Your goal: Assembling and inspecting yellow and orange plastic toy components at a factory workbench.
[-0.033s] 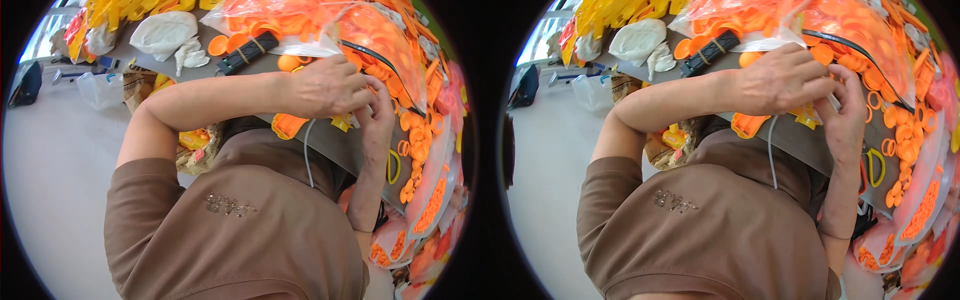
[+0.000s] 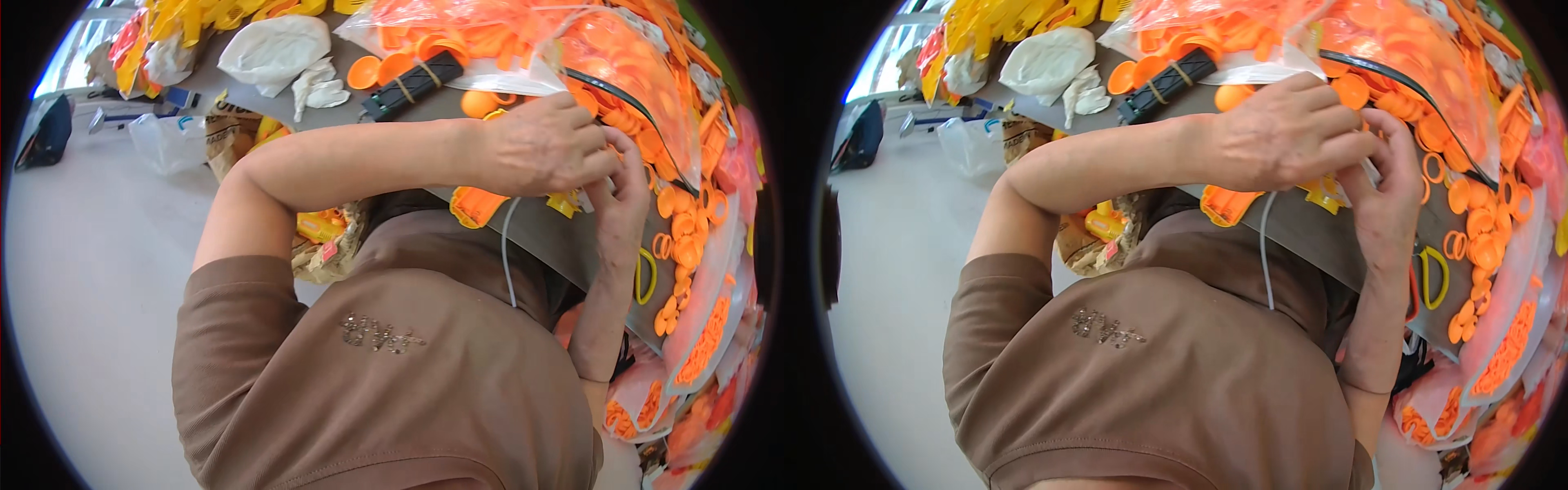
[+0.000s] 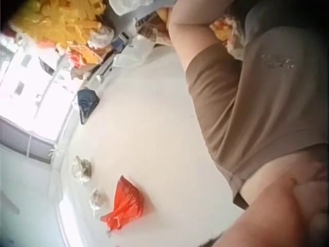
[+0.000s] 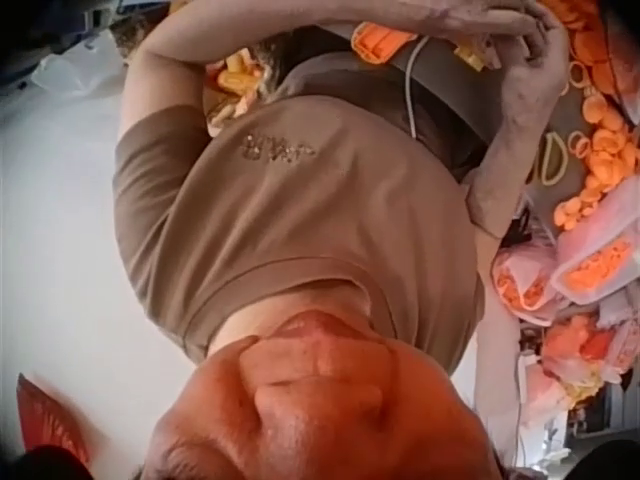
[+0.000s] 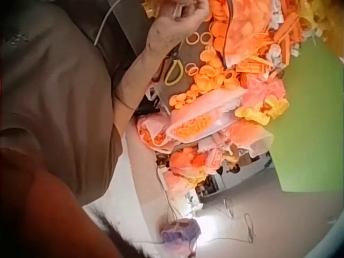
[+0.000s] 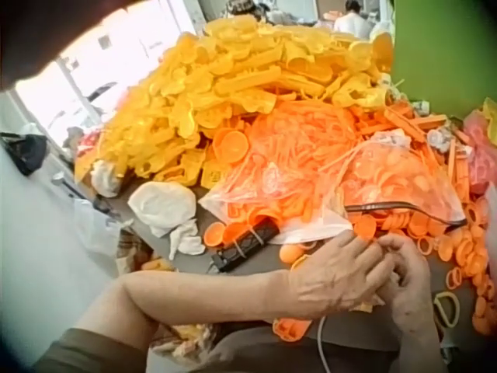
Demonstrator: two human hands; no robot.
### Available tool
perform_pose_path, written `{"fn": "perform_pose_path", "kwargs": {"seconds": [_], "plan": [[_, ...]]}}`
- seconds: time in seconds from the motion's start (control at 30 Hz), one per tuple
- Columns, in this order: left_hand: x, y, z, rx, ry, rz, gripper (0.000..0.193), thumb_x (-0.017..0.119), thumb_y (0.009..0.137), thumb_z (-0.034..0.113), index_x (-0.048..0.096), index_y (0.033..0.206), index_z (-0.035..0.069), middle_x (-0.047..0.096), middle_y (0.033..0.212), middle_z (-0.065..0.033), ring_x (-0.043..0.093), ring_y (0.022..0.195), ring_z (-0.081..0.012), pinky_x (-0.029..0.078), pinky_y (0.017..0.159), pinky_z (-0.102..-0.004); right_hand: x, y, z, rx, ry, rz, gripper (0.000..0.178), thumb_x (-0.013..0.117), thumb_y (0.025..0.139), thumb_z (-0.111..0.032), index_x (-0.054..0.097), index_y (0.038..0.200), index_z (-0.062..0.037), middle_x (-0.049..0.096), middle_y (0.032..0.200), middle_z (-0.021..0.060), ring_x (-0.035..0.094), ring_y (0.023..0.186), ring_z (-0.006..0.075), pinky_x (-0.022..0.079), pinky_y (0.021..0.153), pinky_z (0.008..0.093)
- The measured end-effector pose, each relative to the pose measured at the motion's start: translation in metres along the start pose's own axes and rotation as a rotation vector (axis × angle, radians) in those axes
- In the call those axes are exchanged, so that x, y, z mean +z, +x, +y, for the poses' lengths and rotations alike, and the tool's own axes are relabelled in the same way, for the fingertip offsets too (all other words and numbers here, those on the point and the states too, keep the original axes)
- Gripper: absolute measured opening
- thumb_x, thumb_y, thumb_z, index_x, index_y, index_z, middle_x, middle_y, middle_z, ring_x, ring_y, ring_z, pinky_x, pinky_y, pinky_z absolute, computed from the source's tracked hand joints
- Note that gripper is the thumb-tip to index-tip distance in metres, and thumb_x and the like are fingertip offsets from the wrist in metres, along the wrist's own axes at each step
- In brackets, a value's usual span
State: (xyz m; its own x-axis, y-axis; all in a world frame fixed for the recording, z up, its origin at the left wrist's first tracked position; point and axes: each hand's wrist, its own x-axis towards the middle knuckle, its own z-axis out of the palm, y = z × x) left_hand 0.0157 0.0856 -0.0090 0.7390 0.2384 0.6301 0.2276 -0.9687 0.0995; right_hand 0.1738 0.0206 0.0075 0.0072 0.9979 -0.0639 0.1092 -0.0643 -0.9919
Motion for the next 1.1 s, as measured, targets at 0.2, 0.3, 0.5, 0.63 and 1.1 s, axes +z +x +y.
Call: {"fn": "perform_pose_path", "kwargs": {"seconds": [0.2, 0.3, 0.5, 0.63, 1.1], "plan": [[-0.007, 0.000, 0.002, 0.039, 0.103, -0.060, 0.034, 0.062, 0.068, 0.017, 0.053, 0.099, 0.005, 0.050, 0.082, -0.0035, 0.052, 0.076, -0.0177, 0.041, 0.069, -0.0313, -0.024, -0.008, 0.006, -0.009, -0.093, -0.101, 0.046, 0.056, 0.088, -0.004, 0.038, 0.131, -0.0013, 0.057, 0.113, 0.0094, 0.053, 0.100, 0.0106, 0.043, 0.085, 0.0252], [-0.009, 0.000, 0.002, 0.035, 0.149, -0.045, 0.020, 0.060, 0.073, 0.022, 0.055, 0.086, 0.006, 0.052, 0.081, -0.0035, 0.054, 0.078, -0.0185, 0.040, 0.069, -0.0320, -0.044, -0.021, 0.010, 0.007, 0.069, -0.002, 0.052, 0.055, 0.085, -0.001, 0.037, 0.134, -0.0010, 0.050, 0.124, 0.0122, 0.048, 0.116, 0.0188, 0.036, 0.098, 0.0317], [0.001, -0.021, 0.000, -0.191, -0.173, 0.121, 0.040, 0.064, 0.064, 0.001, 0.054, 0.102, 0.004, 0.054, 0.091, -0.0101, 0.054, 0.085, -0.0275, 0.043, 0.074, -0.0391, -0.023, -0.027, 0.020, -0.269, -0.594, -0.270, 0.080, 0.074, 0.062, -0.001, 0.037, 0.132, 0.0000, 0.036, 0.137, 0.0162, 0.039, 0.125, 0.0326, 0.032, 0.105, 0.0371], [-0.006, -0.021, 0.001, -0.303, -0.266, 0.171, 0.043, 0.064, 0.063, -0.006, 0.054, 0.104, 0.001, 0.055, 0.094, -0.0138, 0.056, 0.084, -0.0308, 0.047, 0.072, -0.0391, -0.015, -0.021, 0.033, -0.413, -0.666, -0.183, 0.082, 0.079, 0.064, -0.011, 0.036, 0.133, 0.0005, 0.039, 0.132, 0.0178, 0.042, 0.121, 0.0345, 0.037, 0.100, 0.0385], [-0.021, -0.011, -0.012, -0.418, -0.480, 0.127, 0.042, 0.071, 0.069, 0.000, 0.056, 0.109, 0.000, 0.058, 0.098, -0.0106, 0.058, 0.084, -0.0195, 0.048, 0.072, -0.0289, -0.025, 0.001, -0.006, -0.539, -0.450, -0.092, 0.076, 0.073, 0.063, -0.004, 0.043, 0.132, -0.0072, 0.046, 0.122, 0.0102, 0.047, 0.116, 0.0239, 0.040, 0.096, 0.0338]]}}
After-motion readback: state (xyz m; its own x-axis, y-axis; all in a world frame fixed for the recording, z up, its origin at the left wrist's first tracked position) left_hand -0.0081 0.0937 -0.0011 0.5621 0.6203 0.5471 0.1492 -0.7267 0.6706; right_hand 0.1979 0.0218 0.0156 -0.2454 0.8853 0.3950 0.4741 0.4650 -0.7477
